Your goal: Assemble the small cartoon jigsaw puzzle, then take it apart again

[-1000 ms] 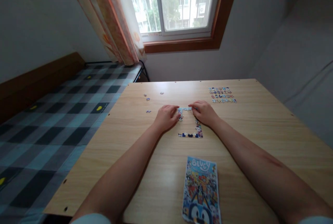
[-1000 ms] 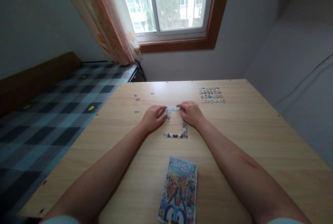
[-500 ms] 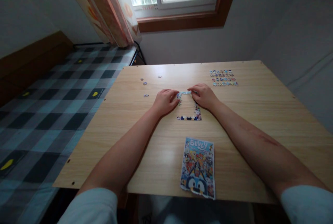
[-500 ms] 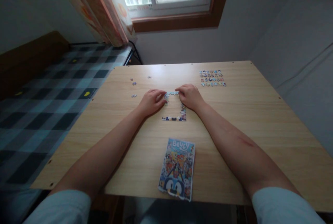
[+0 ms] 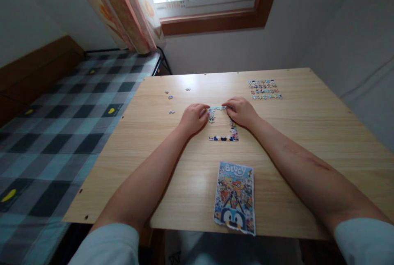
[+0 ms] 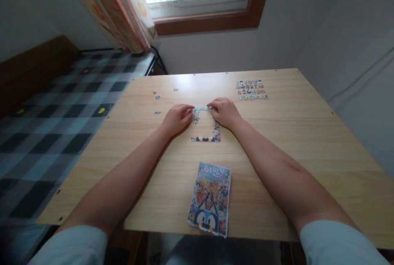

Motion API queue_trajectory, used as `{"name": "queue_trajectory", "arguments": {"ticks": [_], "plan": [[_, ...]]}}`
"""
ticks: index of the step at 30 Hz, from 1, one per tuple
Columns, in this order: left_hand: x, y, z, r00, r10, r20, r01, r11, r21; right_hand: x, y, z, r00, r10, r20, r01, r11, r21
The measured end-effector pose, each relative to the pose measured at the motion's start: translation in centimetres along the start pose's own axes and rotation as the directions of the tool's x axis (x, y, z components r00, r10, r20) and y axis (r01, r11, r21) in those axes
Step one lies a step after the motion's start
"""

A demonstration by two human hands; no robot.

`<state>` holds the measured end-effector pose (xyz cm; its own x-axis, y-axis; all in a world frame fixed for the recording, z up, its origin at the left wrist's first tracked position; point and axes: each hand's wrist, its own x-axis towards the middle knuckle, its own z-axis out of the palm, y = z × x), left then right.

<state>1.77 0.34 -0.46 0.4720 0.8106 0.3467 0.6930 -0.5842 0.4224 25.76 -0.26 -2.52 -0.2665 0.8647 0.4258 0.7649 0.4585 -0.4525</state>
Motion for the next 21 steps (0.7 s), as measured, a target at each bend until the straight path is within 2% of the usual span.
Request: {"name": "queue_trajectory", "arguments": {"ticks": [7,11,14,18,21], "plan": [[-0.4,-0.5,-0.1,1.000,0.028,-0.012,-0.028,1.000,-0.012,0.1,-0.3,0.4,0.999,-0.035,-0.003,0.035,0.999,-0.004],[-0.4,-0.8,0.2,1.000,-0.009,-0.022,0.010,0.999,0.049,0.1,-0.3,0.8,0.999,-0.043,-0.022,0.043,0.999,0.005],[-0.4,-1.1,0.1,0.996,-0.085,0.008,0.082,0.978,0.189,0.1,-0.2,1.0,0.998,-0.047,-0.029,0.047,0.999,0.016],[-0.3,-1.3,0.0,0.963,-0.267,0.030,0.242,0.909,0.338,0.2,-0.1,1.1,0.999,-0.039,-0.023,0.040,0.999,0.027],[-0.4,-1.2,0.1,0.948,-0.314,0.045,0.274,0.881,0.386,0.2,-0.3,1.1,0.999,-0.031,-0.026,0.032,0.999,0.035]]}}
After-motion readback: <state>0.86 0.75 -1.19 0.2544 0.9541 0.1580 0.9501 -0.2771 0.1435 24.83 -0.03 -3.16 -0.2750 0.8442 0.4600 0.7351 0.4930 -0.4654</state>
